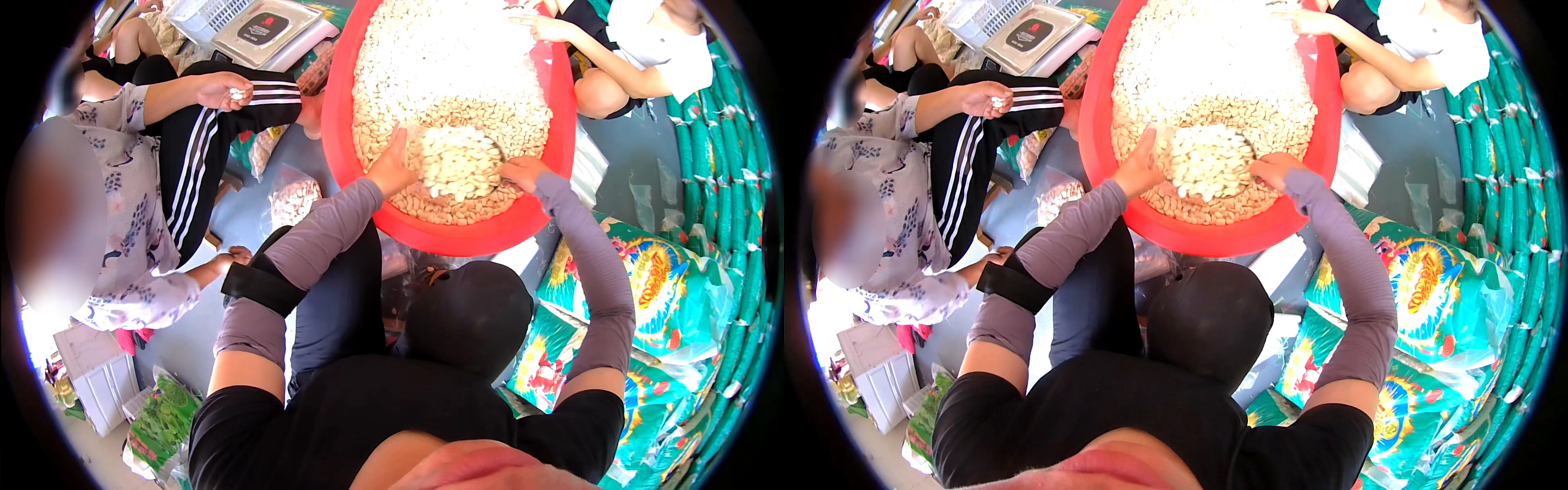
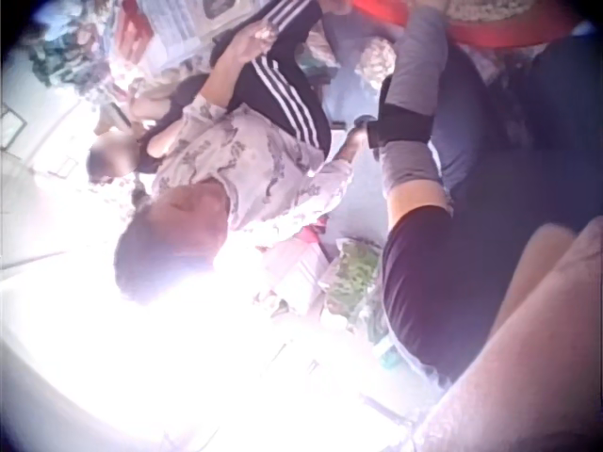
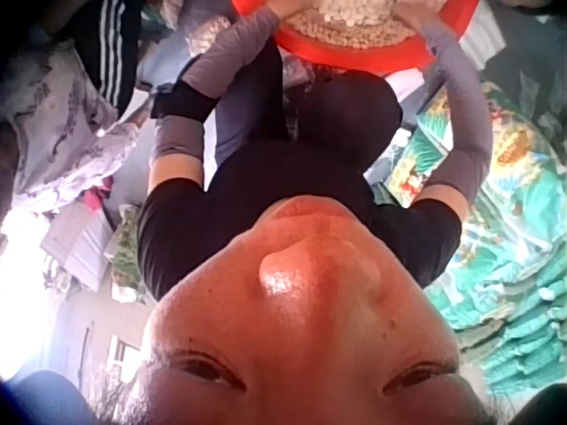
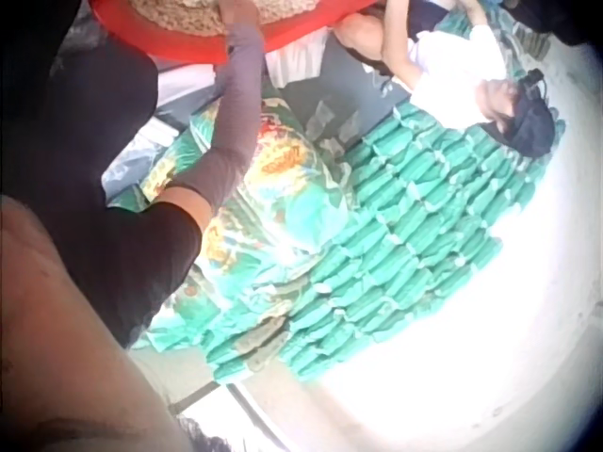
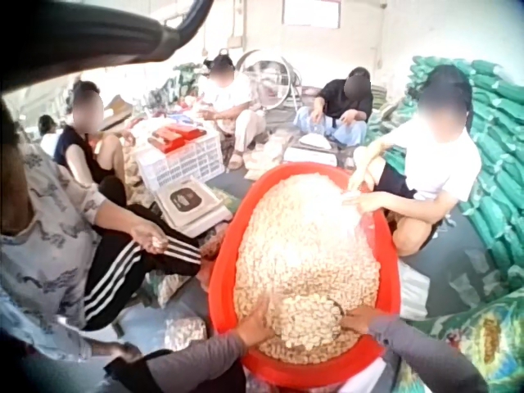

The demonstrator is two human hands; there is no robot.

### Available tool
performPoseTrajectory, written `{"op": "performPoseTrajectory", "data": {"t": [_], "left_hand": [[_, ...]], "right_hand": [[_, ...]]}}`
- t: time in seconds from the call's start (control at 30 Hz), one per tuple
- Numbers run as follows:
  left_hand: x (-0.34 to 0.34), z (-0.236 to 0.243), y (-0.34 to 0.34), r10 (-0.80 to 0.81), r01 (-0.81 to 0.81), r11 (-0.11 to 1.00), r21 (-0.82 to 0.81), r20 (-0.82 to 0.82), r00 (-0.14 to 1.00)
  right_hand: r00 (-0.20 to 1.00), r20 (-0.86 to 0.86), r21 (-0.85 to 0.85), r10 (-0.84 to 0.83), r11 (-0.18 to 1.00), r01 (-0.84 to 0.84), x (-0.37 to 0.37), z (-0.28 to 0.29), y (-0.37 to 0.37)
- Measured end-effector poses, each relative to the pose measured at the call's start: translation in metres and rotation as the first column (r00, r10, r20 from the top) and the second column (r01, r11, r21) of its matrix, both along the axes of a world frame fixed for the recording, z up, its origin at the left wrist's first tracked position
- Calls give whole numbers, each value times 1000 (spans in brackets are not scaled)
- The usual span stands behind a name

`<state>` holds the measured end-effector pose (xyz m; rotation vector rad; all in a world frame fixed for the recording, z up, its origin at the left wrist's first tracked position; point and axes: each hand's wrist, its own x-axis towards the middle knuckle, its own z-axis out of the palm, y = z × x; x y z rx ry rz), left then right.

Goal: The person scoops grains from a large red basin into small plastic bags using a metal scoop. The person then places the filled bags onto a digital scale to weigh them. The person repeats this process continuously, handling the grains and bags by hand.

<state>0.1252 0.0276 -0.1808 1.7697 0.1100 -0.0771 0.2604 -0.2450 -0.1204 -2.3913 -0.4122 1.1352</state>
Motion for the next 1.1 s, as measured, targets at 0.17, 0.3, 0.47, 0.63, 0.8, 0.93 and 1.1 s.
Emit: {"op": "performPoseTrajectory", "data": {"t": [0.17,0.3,0.47,0.63,0.8,0.93,1.1], "left_hand": [[-1,6,-14,-76,73,971,227,3,997],[2,-3,-5,141,-143,949,-281,-29,990],[1,-19,4,218,-213,960,-183,10,976],[1,-17,1,192,-192,978,-75,-6,981],[7,-34,-10,162,-136,963,-234,95,982],[-2,3,-3,202,-209,969,-131,-64,977],[-14,41,6,308,-240,615,-751,-52,950]], "right_hand": [[936,277,-228,219,961,-157,-42,27,83],[539,710,-400,453,890,-220,-70,19,97],[523,821,-264,226,964,-2,-64,48,50],[685,724,-336,76,907,254,-17,-1,-5],[838,344,568,-423,805,173,7,-151,24],[868,222,297,-444,879,374,-21,-119,97],[771,253,544,-584,745,386,-41,-95,76]]}}
